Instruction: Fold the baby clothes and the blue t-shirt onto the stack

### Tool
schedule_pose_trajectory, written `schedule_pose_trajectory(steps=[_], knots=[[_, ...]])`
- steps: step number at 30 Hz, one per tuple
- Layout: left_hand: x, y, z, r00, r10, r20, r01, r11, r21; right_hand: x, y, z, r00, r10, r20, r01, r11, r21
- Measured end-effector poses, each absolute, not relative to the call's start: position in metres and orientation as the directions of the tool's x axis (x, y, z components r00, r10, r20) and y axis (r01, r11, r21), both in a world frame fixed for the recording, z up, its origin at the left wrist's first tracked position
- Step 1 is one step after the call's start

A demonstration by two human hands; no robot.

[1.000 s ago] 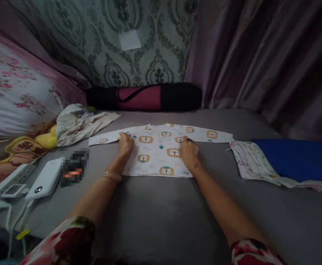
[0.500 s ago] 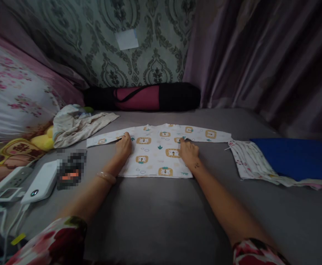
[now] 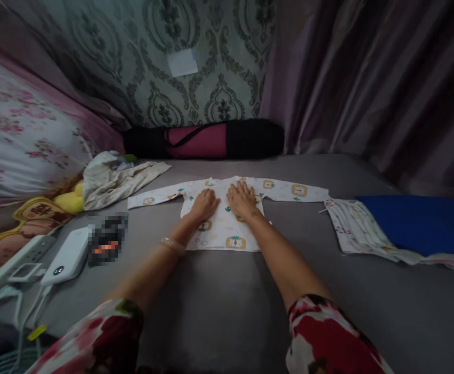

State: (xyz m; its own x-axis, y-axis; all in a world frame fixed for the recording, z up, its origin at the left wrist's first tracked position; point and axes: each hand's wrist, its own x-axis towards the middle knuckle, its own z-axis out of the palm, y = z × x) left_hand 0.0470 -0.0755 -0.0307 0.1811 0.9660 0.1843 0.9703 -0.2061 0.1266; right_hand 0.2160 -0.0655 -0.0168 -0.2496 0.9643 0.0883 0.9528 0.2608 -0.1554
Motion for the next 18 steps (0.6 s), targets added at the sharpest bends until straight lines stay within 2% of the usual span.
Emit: schedule_pose_trajectory(steps=[3,12,18], knots=[[0.046,-0.085,-0.045,0.179,0.974,0.141,0.973,-0.196,0.120,0.218,-0.071,-0.031,-0.257,0.966,0.036,0.951,0.259,-0.168],[0.002,-0.150,-0.040,0.334,0.941,0.046,0.936,-0.337,0.099,0.262,-0.144,-0.034,-0.510,0.858,0.065,0.851,0.514,-0.107],[-0.013,-0.194,-0.033,0.432,0.900,-0.055,0.894,-0.419,0.158,0.281,-0.184,-0.037,-0.600,0.795,0.087,0.790,0.606,-0.095]])
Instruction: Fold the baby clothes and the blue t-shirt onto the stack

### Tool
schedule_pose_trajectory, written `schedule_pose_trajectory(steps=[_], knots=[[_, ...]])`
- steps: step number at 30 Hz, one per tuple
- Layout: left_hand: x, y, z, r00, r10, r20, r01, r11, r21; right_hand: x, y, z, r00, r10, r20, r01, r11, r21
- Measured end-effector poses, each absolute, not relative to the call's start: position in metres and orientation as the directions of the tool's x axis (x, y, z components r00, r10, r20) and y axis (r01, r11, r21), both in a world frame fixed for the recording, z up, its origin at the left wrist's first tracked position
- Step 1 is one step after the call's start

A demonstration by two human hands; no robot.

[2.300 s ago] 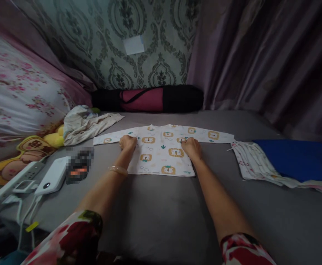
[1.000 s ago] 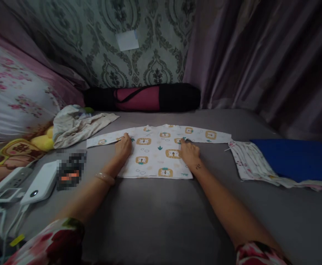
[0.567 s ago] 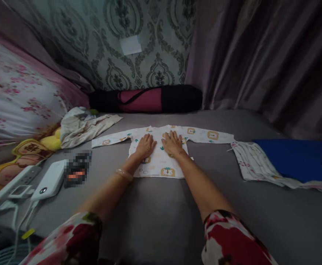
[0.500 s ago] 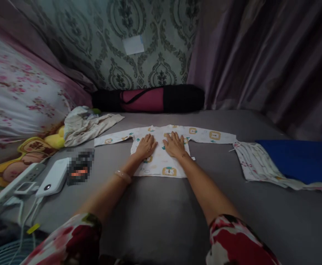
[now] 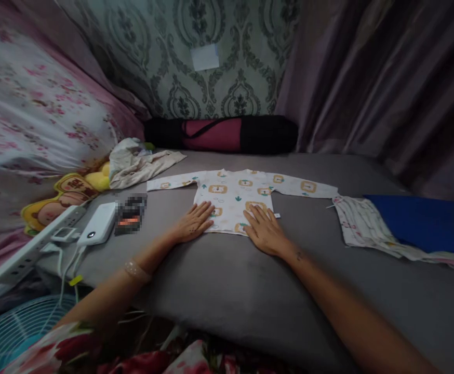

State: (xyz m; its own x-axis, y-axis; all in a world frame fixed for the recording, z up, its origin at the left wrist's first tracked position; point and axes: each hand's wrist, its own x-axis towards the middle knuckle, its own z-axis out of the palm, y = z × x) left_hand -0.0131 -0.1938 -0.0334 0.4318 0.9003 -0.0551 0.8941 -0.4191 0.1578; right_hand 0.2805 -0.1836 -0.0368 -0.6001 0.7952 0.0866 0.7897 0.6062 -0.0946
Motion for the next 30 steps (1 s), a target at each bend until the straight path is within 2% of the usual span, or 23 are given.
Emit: schedule_pose_trajectory(steps=[5,9,11,13,16,18,21,24,30], knots=[[-0.030,-0.238,-0.023,0.468,0.877,-0.108,0.864,-0.429,0.263,0.304,-0.219,-0.032,-0.665,0.747,0.030,0.730,0.658,-0.185],[-0.046,-0.264,-0.010,0.446,0.889,-0.103,0.828,-0.366,0.425,0.326,-0.245,-0.027,-0.670,0.743,-0.001,0.719,0.648,-0.249],[-0.052,-0.263,-0.005,0.380,0.923,-0.061,0.787,-0.288,0.545,0.332,-0.249,-0.022,-0.664,0.747,-0.022,0.723,0.635,-0.271],[-0.054,-0.249,-0.001,0.194,0.981,-0.003,0.779,-0.152,0.608,0.332,-0.243,-0.013,-0.657,0.753,-0.033,0.728,0.623,-0.287],[-0.052,-0.211,-0.003,-0.184,0.981,0.066,0.829,0.119,0.547,0.317,-0.223,0.005,-0.611,0.790,-0.048,0.770,0.579,-0.266],[-0.048,-0.187,-0.007,-0.308,0.951,0.016,0.831,0.261,0.491,0.300,-0.209,0.016,-0.555,0.830,-0.052,0.815,0.531,-0.233],[-0.039,-0.166,-0.013,-0.370,0.927,-0.062,0.834,0.361,0.417,0.277,-0.194,0.019,-0.516,0.857,0.018,0.834,0.507,-0.220],[-0.031,-0.162,-0.018,-0.416,0.907,-0.060,0.832,0.407,0.378,0.266,-0.184,0.009,-0.540,0.833,0.122,0.802,0.554,-0.224],[-0.020,-0.166,-0.017,-0.376,0.927,0.017,0.872,0.348,0.344,0.262,-0.175,-0.025,-0.575,0.760,0.303,0.750,0.637,-0.175]])
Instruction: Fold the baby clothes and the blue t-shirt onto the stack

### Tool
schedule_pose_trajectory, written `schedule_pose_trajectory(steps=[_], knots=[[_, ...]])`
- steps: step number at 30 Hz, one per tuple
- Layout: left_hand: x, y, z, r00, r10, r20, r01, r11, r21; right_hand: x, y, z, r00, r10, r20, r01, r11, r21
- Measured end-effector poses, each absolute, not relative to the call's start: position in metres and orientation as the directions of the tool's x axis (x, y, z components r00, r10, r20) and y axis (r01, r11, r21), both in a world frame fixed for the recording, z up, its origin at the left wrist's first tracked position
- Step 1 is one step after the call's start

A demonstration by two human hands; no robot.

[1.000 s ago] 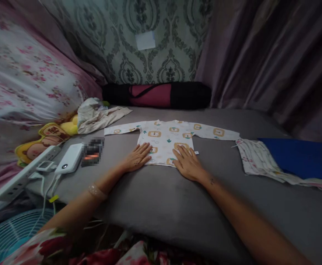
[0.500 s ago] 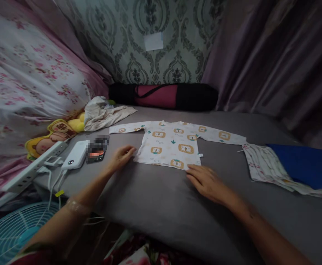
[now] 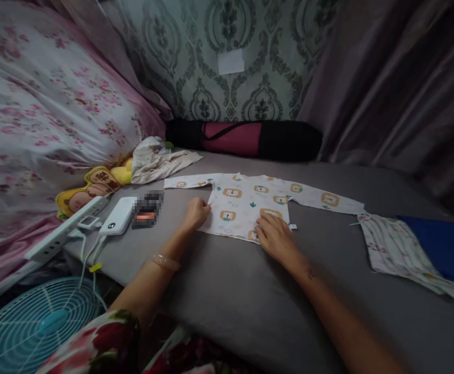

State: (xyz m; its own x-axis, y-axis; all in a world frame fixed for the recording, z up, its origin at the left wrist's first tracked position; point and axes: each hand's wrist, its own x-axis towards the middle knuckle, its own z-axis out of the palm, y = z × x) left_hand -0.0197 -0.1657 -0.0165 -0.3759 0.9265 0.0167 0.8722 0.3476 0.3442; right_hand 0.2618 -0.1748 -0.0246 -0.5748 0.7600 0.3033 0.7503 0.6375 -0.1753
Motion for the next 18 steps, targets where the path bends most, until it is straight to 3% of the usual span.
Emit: schedule_pose_trajectory(steps=[10,14,18], knots=[[-0.016,-0.167,-0.013,-0.341,0.937,0.078,0.888,0.294,0.355,0.250,-0.192,-0.034,-0.497,0.858,0.129,0.821,0.513,-0.251],[-0.020,-0.168,-0.018,-0.246,0.963,0.112,0.906,0.188,0.380,0.250,-0.194,-0.030,-0.476,0.876,0.082,0.840,0.480,-0.255],[-0.025,-0.170,-0.027,-0.144,0.987,0.075,0.938,0.112,0.327,0.250,-0.197,-0.031,-0.417,0.908,0.043,0.880,0.415,-0.231]])
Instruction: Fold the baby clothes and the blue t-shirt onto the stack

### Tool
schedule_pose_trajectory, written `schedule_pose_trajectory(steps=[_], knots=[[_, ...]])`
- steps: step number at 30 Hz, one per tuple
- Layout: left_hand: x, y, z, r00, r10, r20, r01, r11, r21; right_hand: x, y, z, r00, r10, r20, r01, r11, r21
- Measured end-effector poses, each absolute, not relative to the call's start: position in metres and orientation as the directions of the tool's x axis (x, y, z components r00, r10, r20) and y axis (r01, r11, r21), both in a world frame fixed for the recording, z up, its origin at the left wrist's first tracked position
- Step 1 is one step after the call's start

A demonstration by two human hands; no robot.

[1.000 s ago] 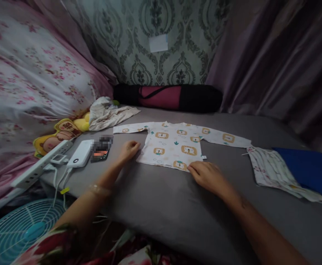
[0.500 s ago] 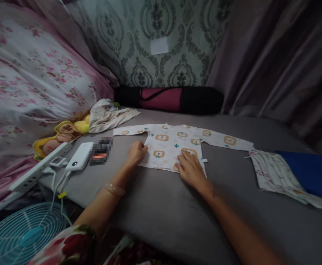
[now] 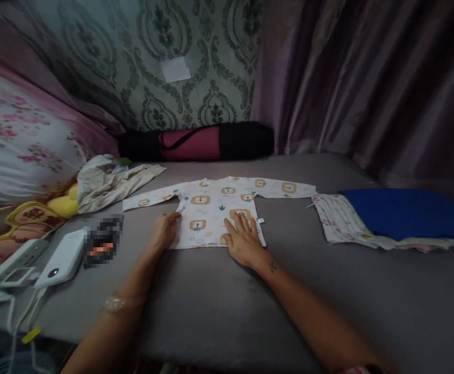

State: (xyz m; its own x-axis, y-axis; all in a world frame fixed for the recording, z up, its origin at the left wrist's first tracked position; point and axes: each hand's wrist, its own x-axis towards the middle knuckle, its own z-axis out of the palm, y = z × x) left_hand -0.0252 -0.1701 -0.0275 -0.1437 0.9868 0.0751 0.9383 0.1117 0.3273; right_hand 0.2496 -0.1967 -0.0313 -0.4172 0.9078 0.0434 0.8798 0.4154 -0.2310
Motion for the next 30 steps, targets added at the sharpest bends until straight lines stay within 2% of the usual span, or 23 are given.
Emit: schedule_pose_trajectory(steps=[3,6,10,13,18,22,27,30], knots=[[-0.027,-0.174,-0.032,-0.124,0.990,0.068,0.957,0.101,0.271,0.250,-0.197,-0.032,-0.410,0.912,0.006,0.885,0.400,-0.237],[-0.024,-0.178,-0.031,-0.092,0.986,0.137,0.987,0.072,0.145,0.252,-0.195,-0.029,-0.410,0.912,-0.018,0.881,0.391,-0.265],[-0.009,-0.179,-0.032,0.113,0.964,0.242,0.992,-0.124,0.029,0.259,-0.190,-0.024,-0.355,0.931,0.079,0.898,0.364,-0.247],[0.002,-0.178,-0.039,0.207,0.967,0.151,0.976,-0.215,0.038,0.264,-0.187,-0.028,-0.310,0.944,0.113,0.925,0.327,-0.194],[0.007,-0.177,-0.047,0.136,0.990,0.021,0.989,-0.137,0.051,0.270,-0.186,-0.041,-0.279,0.958,0.070,0.945,0.287,-0.159],[0.005,-0.176,-0.046,0.138,0.990,-0.015,0.988,-0.136,0.068,0.271,-0.186,-0.044,-0.280,0.955,0.100,0.944,0.293,-0.151],[0.005,-0.179,-0.049,0.112,0.992,0.051,0.988,-0.117,0.104,0.272,-0.187,-0.046,-0.240,0.954,0.178,0.955,0.265,-0.133],[0.007,-0.183,-0.045,0.094,0.995,0.025,0.987,-0.096,0.128,0.274,-0.186,-0.050,-0.223,0.955,0.194,0.960,0.250,-0.128]])
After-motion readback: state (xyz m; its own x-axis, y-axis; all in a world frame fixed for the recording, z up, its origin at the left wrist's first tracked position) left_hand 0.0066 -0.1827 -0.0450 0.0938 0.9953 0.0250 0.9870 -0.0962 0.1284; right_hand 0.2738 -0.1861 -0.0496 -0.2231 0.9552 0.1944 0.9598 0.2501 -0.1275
